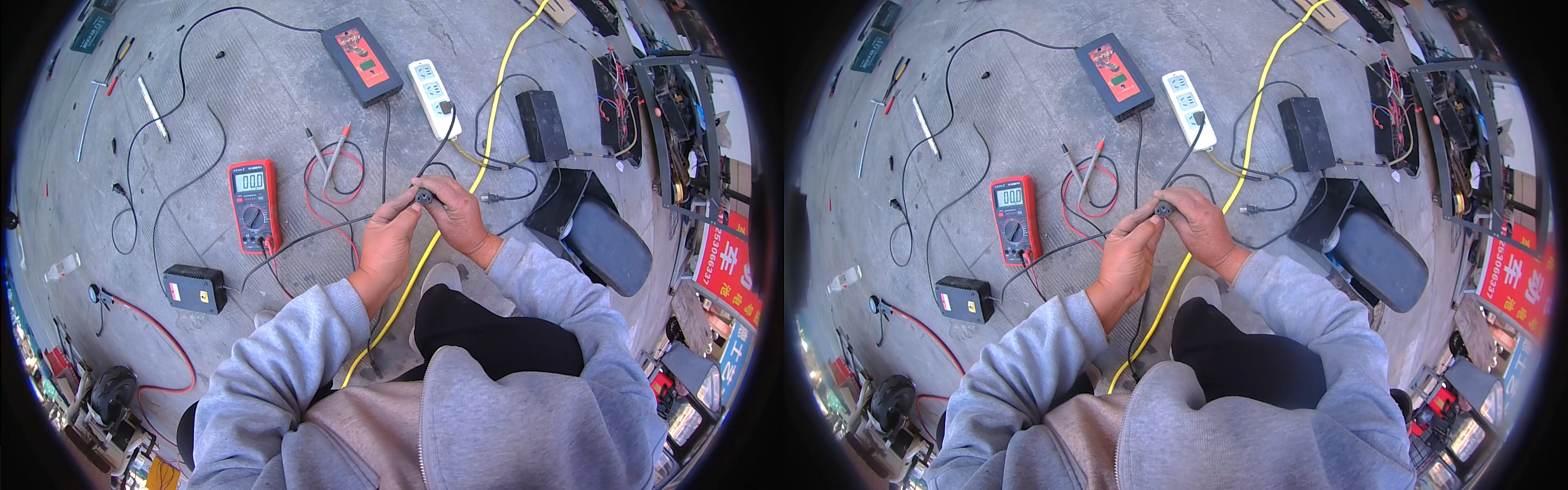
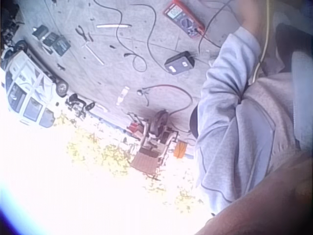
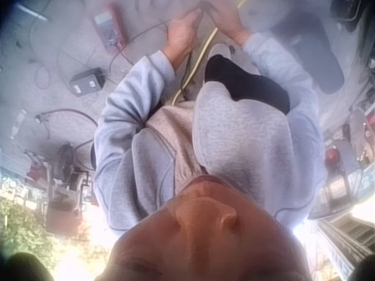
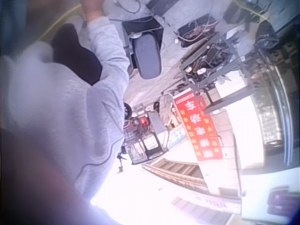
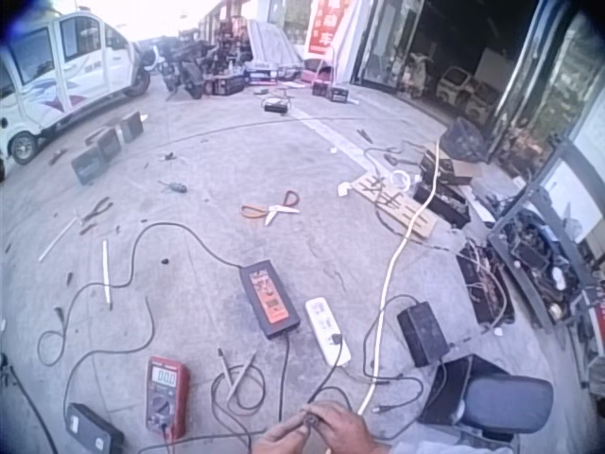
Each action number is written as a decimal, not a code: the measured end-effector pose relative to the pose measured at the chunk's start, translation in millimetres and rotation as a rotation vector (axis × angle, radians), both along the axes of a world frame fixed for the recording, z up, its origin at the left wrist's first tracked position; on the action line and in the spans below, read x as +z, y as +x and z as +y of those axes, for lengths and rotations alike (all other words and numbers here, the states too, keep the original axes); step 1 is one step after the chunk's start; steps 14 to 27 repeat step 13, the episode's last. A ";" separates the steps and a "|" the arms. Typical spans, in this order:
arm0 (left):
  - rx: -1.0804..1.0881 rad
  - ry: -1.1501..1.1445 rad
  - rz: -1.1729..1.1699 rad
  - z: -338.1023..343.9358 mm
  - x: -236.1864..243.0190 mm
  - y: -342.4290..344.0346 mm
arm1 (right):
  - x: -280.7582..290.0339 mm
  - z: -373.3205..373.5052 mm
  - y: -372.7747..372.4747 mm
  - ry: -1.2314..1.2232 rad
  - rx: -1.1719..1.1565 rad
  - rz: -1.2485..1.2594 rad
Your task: The person uses a multimeter to measure voltage on a power adapter connected to a power strip. They connect the probes to the adapter's output, observe the readings, and then disconnect the probes and unplug the adapter.
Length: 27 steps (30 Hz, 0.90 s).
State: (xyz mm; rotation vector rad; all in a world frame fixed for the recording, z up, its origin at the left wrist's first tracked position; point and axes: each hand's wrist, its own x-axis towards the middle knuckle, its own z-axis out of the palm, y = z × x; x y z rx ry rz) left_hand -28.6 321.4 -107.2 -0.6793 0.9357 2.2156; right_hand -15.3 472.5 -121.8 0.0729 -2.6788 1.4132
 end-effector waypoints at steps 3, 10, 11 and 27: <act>0.004 -0.004 -0.012 -0.1 0.6 -0.2 | -0.1 0.4 0.1 0.005 0.007 0.002; 0.030 -0.014 -0.008 1.3 -2.1 -0.9 | -2.6 1.8 0.7 0.035 0.032 0.021; 0.031 -0.012 -0.006 1.2 -2.3 -0.7 | -2.9 1.9 0.9 0.031 0.033 0.018; 0.033 -0.011 -0.004 1.1 -2.4 -0.3 | -3.3 1.9 1.7 0.023 0.028 -0.002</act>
